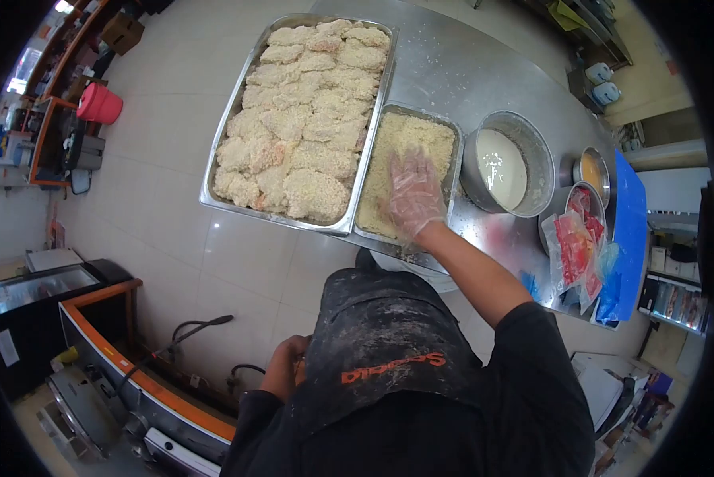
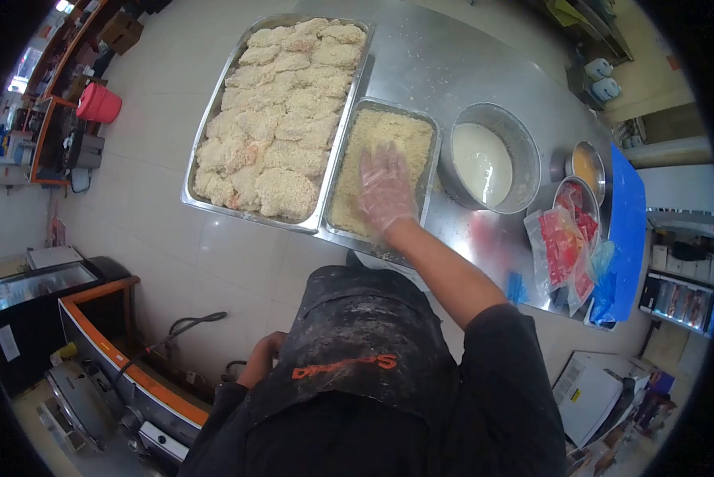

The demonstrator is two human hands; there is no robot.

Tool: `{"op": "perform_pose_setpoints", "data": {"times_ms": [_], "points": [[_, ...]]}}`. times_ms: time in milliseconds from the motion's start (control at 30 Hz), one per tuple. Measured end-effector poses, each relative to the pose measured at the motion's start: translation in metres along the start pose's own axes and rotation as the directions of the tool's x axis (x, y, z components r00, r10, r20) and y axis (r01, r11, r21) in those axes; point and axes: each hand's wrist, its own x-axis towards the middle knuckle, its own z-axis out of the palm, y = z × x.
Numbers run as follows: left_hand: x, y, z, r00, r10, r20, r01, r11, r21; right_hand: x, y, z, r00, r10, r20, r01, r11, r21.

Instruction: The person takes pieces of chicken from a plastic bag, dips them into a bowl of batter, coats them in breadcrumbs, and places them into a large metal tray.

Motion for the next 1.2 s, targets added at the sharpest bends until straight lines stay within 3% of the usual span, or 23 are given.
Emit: {"op": "perform_pose_setpoints", "data": {"times_ms": [33,133,233,333,400,467,533,567,667,733,767,833,867,967,1067,1133,1167,1200], "points": [[-0.002,-0.001,-0.002,1.000,-0.002,-0.002,0.002,1.000,0.000,-0.004,-0.002,0.014,0.996,0.000,-0.090,0.003,1.000,0.031],[-0.012,0.008,-0.003,0.999,-0.037,-0.019,0.037,0.999,0.019,0.010,-0.001,0.026,1.000,-0.010,0.012,0.010,0.999,0.032],[-0.024,0.024,-0.007,0.994,-0.102,-0.045,0.105,0.993,0.062,0.026,0.019,0.009,0.999,-0.006,0.037,-0.001,0.983,0.182],[-0.043,0.043,-0.008,0.990,-0.117,-0.076,0.124,0.988,0.090,0.047,0.056,-0.016,0.981,-0.153,-0.123,0.179,0.953,0.243],[-0.057,0.053,-0.006,0.994,-0.068,-0.082,0.078,0.989,0.126,0.055,0.071,-0.078,0.972,-0.121,0.204,0.010,0.879,0.478],[-0.066,0.059,-0.002,0.996,-0.005,-0.093,0.021,0.985,0.170,0.064,0.083,-0.114,0.908,-0.208,0.363,-0.029,0.834,0.550],[-0.061,0.052,0.001,0.989,0.044,-0.143,-0.016,0.981,0.191,0.074,0.096,-0.127,0.861,-0.356,0.364,0.125,0.840,0.528],[-0.057,0.049,0.002,0.984,0.067,-0.167,-0.033,0.979,0.202,0.086,0.107,-0.114,0.861,-0.347,0.372,0.108,0.839,0.533],[-0.048,0.047,0.000,0.991,-0.072,-0.113,0.067,0.997,-0.041,0.110,0.130,-0.035,0.871,-0.306,0.385,0.035,0.820,0.572],[-0.044,0.050,-0.001,0.968,-0.193,-0.159,0.183,0.980,-0.073,0.105,0.132,-0.005,0.888,-0.260,0.380,-0.035,0.784,0.620],[-0.043,0.049,0.001,0.950,-0.255,-0.179,0.242,0.966,-0.096,0.097,0.122,-0.010,0.884,-0.270,0.382,0.019,0.837,0.547],[-0.036,0.038,0.006,0.970,-0.168,-0.178,0.149,0.982,-0.112,0.077,0.094,-0.029,0.875,-0.290,0.386,0.130,0.911,0.391],[-0.032,0.032,0.009,0.976,-0.123,-0.178,0.103,0.988,-0.118,0.094,0.109,0.025,0.894,-0.346,0.286,0.258,0.918,0.302],[-0.014,0.009,0.005,0.979,-0.153,-0.132,0.152,0.988,-0.020,0.092,0.102,0.037,0.904,-0.297,0.308,0.184,0.920,0.347],[-0.011,0.003,0.022,0.989,-0.022,-0.145,-0.002,0.987,-0.161,0.082,0.081,-0.001,0.842,-0.148,0.519,0.053,0.980,0.194],[-0.002,0.002,0.013,0.996,-0.068,-0.064,0.069,0.998,0.012,0.071,0.096,0.005,0.913,-0.337,0.230,0.286,0.930,0.229],[0.003,0.004,0.008,0.995,-0.094,-0.023,0.096,0.990,0.101,0.068,0.099,0.007,0.903,-0.423,0.079,0.398,0.890,0.221],[-0.010,0.018,0.008,0.988,-0.137,-0.078,0.141,0.989,0.047,0.063,0.090,-0.005,0.895,-0.434,0.105,0.395,0.880,0.264]]}}
